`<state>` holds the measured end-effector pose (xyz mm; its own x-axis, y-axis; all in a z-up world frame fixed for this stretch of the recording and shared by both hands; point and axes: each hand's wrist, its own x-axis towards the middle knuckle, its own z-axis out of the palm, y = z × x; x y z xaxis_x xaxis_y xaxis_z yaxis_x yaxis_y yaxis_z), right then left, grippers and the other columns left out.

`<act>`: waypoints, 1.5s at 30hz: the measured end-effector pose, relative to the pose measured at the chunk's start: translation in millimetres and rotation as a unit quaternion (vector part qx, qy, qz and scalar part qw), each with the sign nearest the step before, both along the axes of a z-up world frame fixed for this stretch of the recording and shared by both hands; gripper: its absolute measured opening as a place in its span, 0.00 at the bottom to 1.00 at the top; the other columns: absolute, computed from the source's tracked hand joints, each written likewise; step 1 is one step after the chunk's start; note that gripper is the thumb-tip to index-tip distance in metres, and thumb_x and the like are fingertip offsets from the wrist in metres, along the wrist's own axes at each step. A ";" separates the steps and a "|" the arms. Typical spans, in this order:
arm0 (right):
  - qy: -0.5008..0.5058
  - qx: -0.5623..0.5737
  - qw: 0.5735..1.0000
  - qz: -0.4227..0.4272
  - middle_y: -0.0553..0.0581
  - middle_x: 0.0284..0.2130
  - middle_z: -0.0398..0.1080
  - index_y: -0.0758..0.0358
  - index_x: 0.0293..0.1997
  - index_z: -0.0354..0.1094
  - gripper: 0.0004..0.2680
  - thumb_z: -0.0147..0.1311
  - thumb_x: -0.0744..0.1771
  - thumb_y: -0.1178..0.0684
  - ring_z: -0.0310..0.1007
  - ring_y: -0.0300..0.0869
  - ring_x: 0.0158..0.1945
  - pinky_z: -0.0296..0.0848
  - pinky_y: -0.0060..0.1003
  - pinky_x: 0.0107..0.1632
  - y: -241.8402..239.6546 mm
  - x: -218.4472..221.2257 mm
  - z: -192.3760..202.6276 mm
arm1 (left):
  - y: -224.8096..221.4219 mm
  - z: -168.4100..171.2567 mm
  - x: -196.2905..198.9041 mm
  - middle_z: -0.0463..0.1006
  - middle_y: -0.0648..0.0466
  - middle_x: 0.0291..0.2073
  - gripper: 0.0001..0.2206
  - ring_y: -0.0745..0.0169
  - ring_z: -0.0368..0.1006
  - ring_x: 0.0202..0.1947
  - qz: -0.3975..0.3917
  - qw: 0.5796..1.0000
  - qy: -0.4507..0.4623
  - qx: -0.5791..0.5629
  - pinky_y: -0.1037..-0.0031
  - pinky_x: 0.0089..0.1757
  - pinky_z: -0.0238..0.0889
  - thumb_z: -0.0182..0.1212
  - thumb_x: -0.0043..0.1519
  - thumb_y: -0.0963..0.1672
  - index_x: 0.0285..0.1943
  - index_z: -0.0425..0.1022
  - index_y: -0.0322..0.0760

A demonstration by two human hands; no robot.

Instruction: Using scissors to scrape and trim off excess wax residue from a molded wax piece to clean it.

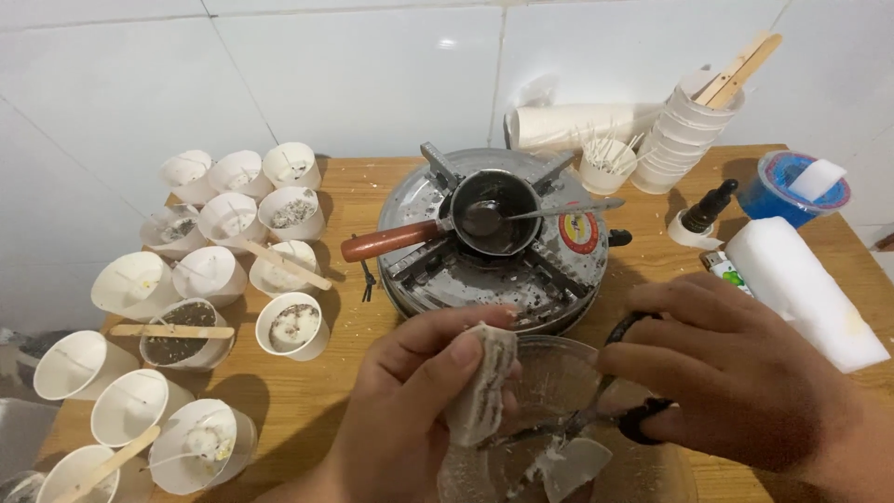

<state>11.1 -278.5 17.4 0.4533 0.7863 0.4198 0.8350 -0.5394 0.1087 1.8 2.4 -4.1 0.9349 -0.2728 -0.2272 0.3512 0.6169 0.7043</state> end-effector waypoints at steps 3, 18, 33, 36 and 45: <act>0.091 0.012 0.996 -0.019 0.45 0.32 0.76 0.48 0.43 0.73 0.15 0.69 0.57 0.44 0.73 0.43 0.39 0.67 0.44 0.39 -6.7 1.6 0.5 | 0.1 -3.6 -3.3 0.84 0.39 0.29 0.15 0.58 0.76 0.24 0.042 0.997 -0.050 -0.042 0.73 0.29 0.69 0.64 0.60 0.38 0.53 0.81 0.18; 0.692 -0.161 0.647 -0.276 0.45 0.17 0.75 0.51 0.34 0.80 0.09 0.63 0.56 0.56 0.70 0.31 0.21 0.66 0.25 0.27 -50.6 18.1 22.6 | 5.6 -63.4 12.9 0.76 0.67 0.53 0.10 0.63 0.69 0.63 -0.328 0.667 -0.590 0.316 0.65 0.71 0.49 0.48 0.75 0.49 0.60 0.72 0.49; 0.698 -0.019 0.658 -0.282 0.53 0.14 0.58 0.64 0.18 0.65 0.19 0.84 0.58 0.59 0.53 0.39 0.21 0.49 0.38 0.26 -57.8 6.0 7.2 | 12.7 -19.6 -0.6 0.75 0.43 0.48 0.16 0.55 0.74 0.50 -0.142 0.509 -0.778 0.339 0.63 0.65 0.65 0.36 0.78 0.39 0.68 0.69 0.23; 0.764 0.008 0.616 -0.191 0.55 0.11 0.62 0.69 0.18 0.69 0.13 0.78 0.54 0.62 0.56 0.39 0.18 0.49 0.38 0.22 -55.4 18.8 9.0 | 8.6 -10.4 0.0 0.74 0.42 0.50 0.15 0.45 0.76 0.46 -0.109 0.563 -0.760 0.307 0.61 0.53 0.72 0.38 0.79 0.42 0.61 0.70 0.25; 0.836 0.090 0.507 -0.192 0.67 0.07 0.66 0.74 0.24 0.58 0.25 0.89 0.57 0.65 0.66 0.42 0.10 0.51 0.33 0.14 -50.1 24.4 4.6 | -0.9 -24.0 4.5 0.75 0.62 0.29 0.02 0.58 0.69 0.28 -0.018 0.427 -0.758 0.493 0.60 0.43 0.55 0.64 0.67 0.46 0.46 0.79 0.54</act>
<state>35.4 -328.6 21.9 0.3995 0.5222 -0.7535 -0.4909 -0.5723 -0.6569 6.3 1.5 -28.0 0.2096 -0.7635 0.6108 -0.9726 -0.2274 0.0494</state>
